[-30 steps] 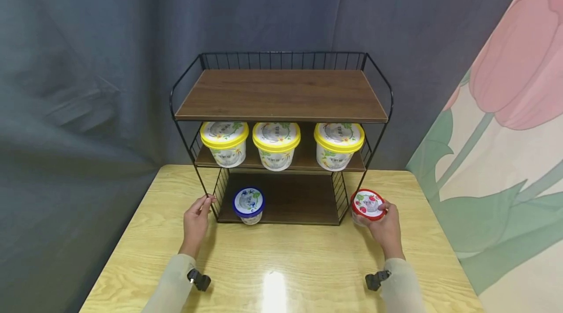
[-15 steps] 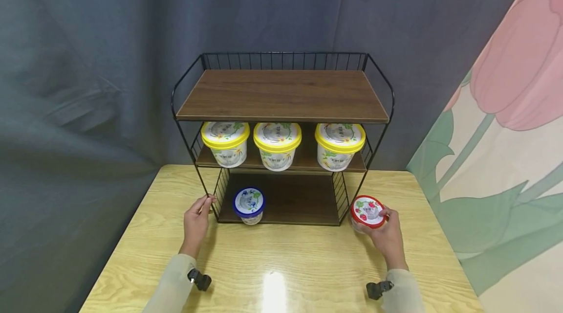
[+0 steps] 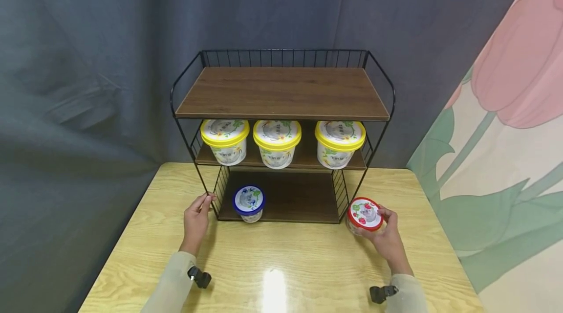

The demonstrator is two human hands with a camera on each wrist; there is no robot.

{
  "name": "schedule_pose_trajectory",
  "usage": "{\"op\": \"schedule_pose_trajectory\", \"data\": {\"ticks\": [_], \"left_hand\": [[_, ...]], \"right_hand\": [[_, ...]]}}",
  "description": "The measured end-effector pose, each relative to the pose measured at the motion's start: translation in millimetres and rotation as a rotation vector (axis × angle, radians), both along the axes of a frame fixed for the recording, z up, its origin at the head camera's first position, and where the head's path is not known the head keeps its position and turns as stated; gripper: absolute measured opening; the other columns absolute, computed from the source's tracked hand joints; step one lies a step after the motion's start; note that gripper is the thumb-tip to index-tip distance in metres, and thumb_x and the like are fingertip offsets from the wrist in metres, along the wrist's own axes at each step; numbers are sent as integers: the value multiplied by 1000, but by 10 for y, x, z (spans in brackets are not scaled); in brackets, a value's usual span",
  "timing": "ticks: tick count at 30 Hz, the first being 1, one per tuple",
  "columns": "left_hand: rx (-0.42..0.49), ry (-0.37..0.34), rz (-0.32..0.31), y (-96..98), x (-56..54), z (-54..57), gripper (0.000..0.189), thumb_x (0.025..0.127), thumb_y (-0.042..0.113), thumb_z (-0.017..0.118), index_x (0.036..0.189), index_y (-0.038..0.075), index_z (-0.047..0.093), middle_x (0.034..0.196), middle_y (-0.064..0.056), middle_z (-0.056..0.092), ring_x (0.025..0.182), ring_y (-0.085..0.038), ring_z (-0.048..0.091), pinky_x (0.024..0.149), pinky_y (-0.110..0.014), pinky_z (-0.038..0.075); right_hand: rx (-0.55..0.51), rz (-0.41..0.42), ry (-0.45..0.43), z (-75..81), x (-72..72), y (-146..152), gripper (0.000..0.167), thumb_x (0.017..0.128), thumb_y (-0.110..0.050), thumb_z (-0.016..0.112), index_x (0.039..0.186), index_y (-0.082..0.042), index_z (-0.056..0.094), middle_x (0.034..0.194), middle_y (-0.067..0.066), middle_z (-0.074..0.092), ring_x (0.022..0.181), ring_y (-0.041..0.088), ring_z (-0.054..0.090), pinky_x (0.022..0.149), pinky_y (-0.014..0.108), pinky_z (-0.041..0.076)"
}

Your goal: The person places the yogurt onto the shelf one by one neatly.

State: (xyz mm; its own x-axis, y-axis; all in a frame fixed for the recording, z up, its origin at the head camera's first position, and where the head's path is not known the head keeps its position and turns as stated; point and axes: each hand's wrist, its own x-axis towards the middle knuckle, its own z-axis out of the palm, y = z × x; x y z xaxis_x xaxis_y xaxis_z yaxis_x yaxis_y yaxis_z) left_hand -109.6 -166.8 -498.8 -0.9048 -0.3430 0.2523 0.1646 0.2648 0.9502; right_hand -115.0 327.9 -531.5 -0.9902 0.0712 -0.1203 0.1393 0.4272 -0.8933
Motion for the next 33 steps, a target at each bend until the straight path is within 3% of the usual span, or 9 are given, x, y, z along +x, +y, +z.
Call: {"op": "schedule_pose_trajectory", "data": {"ticks": [4,9,13,17,21,27,31,33], "left_hand": [[0,0,15,-39,-87,-175,26,102,14,55,104,-5,72,111,-20,72,104,5,59,82,-10,44],[6,21,23,-70,-153,-316,23,102,9,54,103,-2,74,110,-19,72,100,12,56,81,-9,43],[12,42,15,-79,-162,-326,20,100,4,55,101,2,76,108,-15,73,99,17,54,80,-9,44],[11,62,14,-77,-152,-319,21,101,11,57,100,0,75,107,-15,73,101,12,58,81,-10,44],[16,76,13,-75,-153,-338,24,101,16,58,102,-2,74,105,-18,73,101,7,61,81,-11,45],[8,84,17,-74,-160,-348,22,101,10,57,102,-4,73,105,-18,73,100,9,60,80,-11,44],[5,89,20,-75,-160,-340,24,101,13,58,102,-4,73,105,-18,73,100,9,60,80,-10,45],[8,91,19,-76,-158,-335,23,100,14,58,101,-3,74,105,-18,73,100,9,60,80,-10,45]], "right_hand": [[-10,22,40,-14,17,-17,107,83,-4,78,157,-3,0,165,25,-6,149,53,3,111,74,16],[36,-93,-11,-39,21,-88,118,82,-15,81,158,-5,-9,160,30,-5,145,53,9,112,67,24],[62,-142,-71,-72,0,-137,123,81,-26,84,157,-3,-9,159,30,-1,144,51,14,115,66,22],[57,-138,-66,-112,-10,-143,121,80,-30,84,158,-3,-5,159,30,5,143,49,17,115,67,21],[20,-136,-64,-130,18,-114,118,80,-31,84,159,-4,0,160,29,12,145,47,19,115,67,21],[-48,-137,-117,-118,111,-82,119,80,-30,85,161,-12,-1,165,23,10,149,45,16,115,66,23],[-74,-137,-144,-97,187,-90,119,81,-28,84,161,-14,-3,165,23,10,148,45,18,115,60,27],[-78,-142,-156,-98,228,-104,118,81,-28,84,161,-15,-3,165,23,12,147,42,21,111,50,35]]}}
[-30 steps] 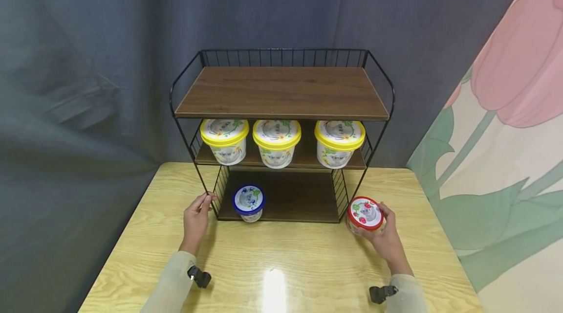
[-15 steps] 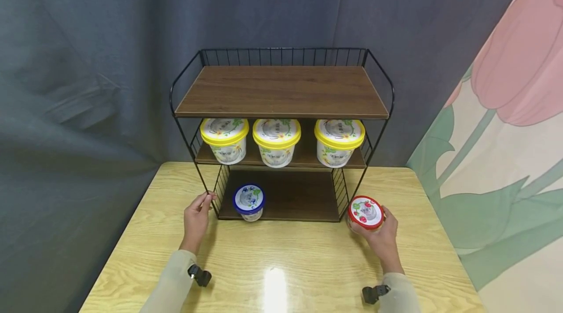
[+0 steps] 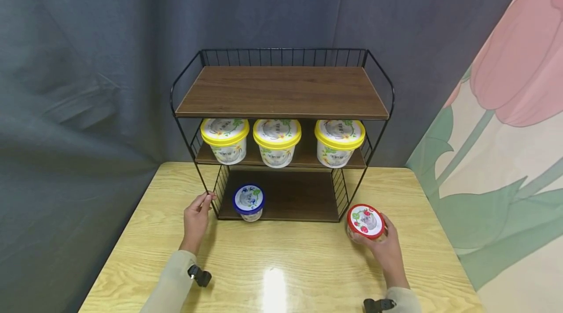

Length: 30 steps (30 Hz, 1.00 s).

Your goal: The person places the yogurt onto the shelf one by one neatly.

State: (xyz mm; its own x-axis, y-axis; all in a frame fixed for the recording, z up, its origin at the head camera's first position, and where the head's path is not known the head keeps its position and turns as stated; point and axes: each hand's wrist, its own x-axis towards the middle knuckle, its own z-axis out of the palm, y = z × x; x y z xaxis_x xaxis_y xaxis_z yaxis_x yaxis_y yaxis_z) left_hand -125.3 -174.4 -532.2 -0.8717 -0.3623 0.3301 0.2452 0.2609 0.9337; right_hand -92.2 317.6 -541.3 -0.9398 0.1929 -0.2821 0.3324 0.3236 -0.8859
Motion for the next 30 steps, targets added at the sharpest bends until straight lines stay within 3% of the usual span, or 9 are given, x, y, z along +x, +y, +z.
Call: {"op": "schedule_pose_trajectory", "data": {"ticks": [5,8,11,17,24,30], "left_hand": [[2,-2,-1,-3,9,-1,22,101,13,58,100,-1,75,105,-17,73,100,9,61,79,-11,45],[3,-6,-1,-6,9,-1,24,101,16,58,100,-1,75,105,-17,73,100,9,60,78,-12,44],[8,-9,-2,-7,5,1,25,101,17,59,101,-2,74,105,-17,73,100,8,60,78,-12,44],[19,-21,-3,13,13,23,23,101,11,57,104,-4,73,104,-21,72,100,6,60,80,-11,45],[60,-16,-48,66,150,332,24,100,8,57,106,-12,70,103,-29,70,101,-11,65,81,-10,46],[47,10,-53,75,146,315,22,100,7,56,105,-9,71,102,-33,68,105,-33,65,80,-11,47]], "right_hand": [[-9,-19,-16,-28,128,-80,114,81,-25,84,162,-20,3,161,16,22,128,21,42,87,15,42],[-15,-13,-1,-40,196,-149,111,81,-21,84,161,-20,7,158,15,25,108,3,47,80,11,44],[-16,8,11,-39,237,-223,110,80,-19,84,161,-20,10,156,14,28,98,-5,48,80,13,47],[-36,47,24,-8,238,-362,108,79,-17,85,161,-20,14,152,14,33,97,-1,52,80,16,49],[-15,96,61,97,152,-548,109,77,-22,87,160,-19,15,155,14,33,108,12,51,80,18,49],[-47,129,107,148,96,-738,109,77,-20,87,160,-16,17,152,17,36,113,21,52,81,18,50]]}}
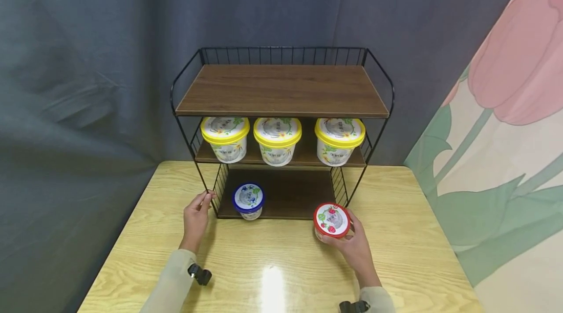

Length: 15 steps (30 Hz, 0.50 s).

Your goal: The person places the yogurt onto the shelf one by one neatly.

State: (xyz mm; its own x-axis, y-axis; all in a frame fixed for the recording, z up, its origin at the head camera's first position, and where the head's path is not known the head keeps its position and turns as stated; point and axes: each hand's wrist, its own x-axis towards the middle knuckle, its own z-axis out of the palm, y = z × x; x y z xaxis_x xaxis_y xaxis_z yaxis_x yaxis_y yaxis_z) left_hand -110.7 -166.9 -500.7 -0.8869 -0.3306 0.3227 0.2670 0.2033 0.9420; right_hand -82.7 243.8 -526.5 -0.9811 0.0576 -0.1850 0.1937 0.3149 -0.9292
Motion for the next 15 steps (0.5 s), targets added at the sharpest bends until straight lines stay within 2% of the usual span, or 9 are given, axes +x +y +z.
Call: {"op": "schedule_pose_trajectory", "data": {"ticks": [4,7,11,15], "left_hand": [[-4,4,-5,-4,-6,-8,21,101,7,56,105,-6,72,102,-34,67,107,-43,62,80,-11,47],[-2,-2,-7,-10,-11,-11,22,101,8,56,105,-6,72,102,-32,69,108,-43,62,80,-12,47],[0,-3,-5,-14,-9,-14,21,100,8,57,104,-5,73,102,-29,70,106,-33,65,82,-11,48],[6,2,-2,-9,-6,-12,21,100,7,58,104,-7,72,101,-29,70,102,-16,67,84,-10,47]], "right_hand": [[26,23,6,19,-91,-121,112,74,-25,89,160,-15,18,154,15,36,119,27,49,82,20,49],[50,30,10,47,-180,-200,113,73,-29,90,159,-15,19,153,15,38,124,30,48,84,20,47],[29,51,27,63,-321,-294,112,72,-28,90,159,-14,21,151,16,40,129,30,48,86,14,45],[-6,92,58,50,-460,-386,111,73,-24,90,159,-12,21,148,19,44,129,31,50,88,13,46]]}}
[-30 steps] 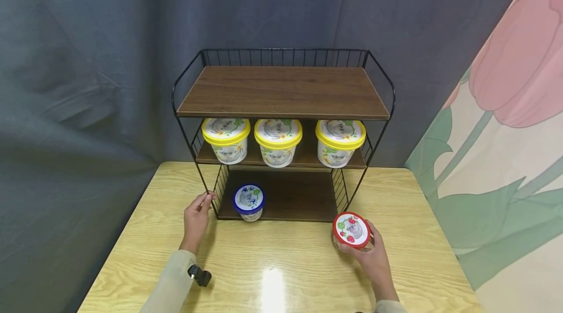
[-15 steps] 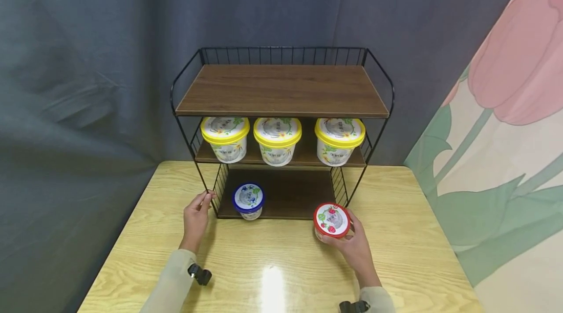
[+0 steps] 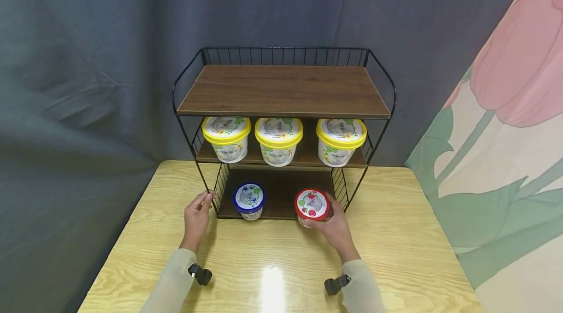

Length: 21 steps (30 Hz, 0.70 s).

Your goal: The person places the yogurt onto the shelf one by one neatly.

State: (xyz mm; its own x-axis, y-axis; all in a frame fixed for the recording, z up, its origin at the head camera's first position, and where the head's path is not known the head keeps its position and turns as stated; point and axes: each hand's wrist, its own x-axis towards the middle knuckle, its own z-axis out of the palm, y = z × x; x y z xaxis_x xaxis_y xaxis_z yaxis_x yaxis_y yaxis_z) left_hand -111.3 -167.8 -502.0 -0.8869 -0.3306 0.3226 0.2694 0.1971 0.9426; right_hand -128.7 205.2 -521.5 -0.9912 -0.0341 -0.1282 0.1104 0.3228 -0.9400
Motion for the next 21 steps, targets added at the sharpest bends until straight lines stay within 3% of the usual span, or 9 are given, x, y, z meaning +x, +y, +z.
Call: {"op": "schedule_pose_trajectory", "data": {"ticks": [4,8,12,16,21], "left_hand": [[7,-5,-8,9,8,16,23,100,7,58,106,-10,71,101,-28,70,99,-1,64,81,-12,48],[-4,-14,-9,14,24,36,23,100,8,57,107,-10,71,101,-28,70,98,3,63,77,-14,47],[-14,-5,0,16,20,27,22,100,7,57,106,-9,72,100,-27,71,97,4,63,76,-14,47],[6,19,13,21,-28,-65,21,99,4,57,106,-11,70,99,-26,71,96,6,63,75,-13,47],[66,-22,8,-13,-104,-236,26,100,9,57,113,-10,69,106,-24,72,98,4,65,80,-11,49]], "right_hand": [[30,23,9,-28,-114,-76,108,74,-25,89,158,-11,22,148,20,44,131,32,49,100,28,47],[16,41,-24,-89,-202,-127,109,74,-25,89,158,-13,21,151,19,43,136,33,45,110,44,40],[-27,58,-44,-136,-251,-164,111,73,-22,89,159,-13,20,149,19,44,133,33,46,107,41,42],[-14,63,-35,-129,-266,-182,109,76,-20,87,160,-14,17,148,21,45,129,34,49,100,34,46],[-42,82,-22,-115,-267,-185,115,80,-17,84,161,-14,2,158,23,29,139,42,41,109,48,41]]}}
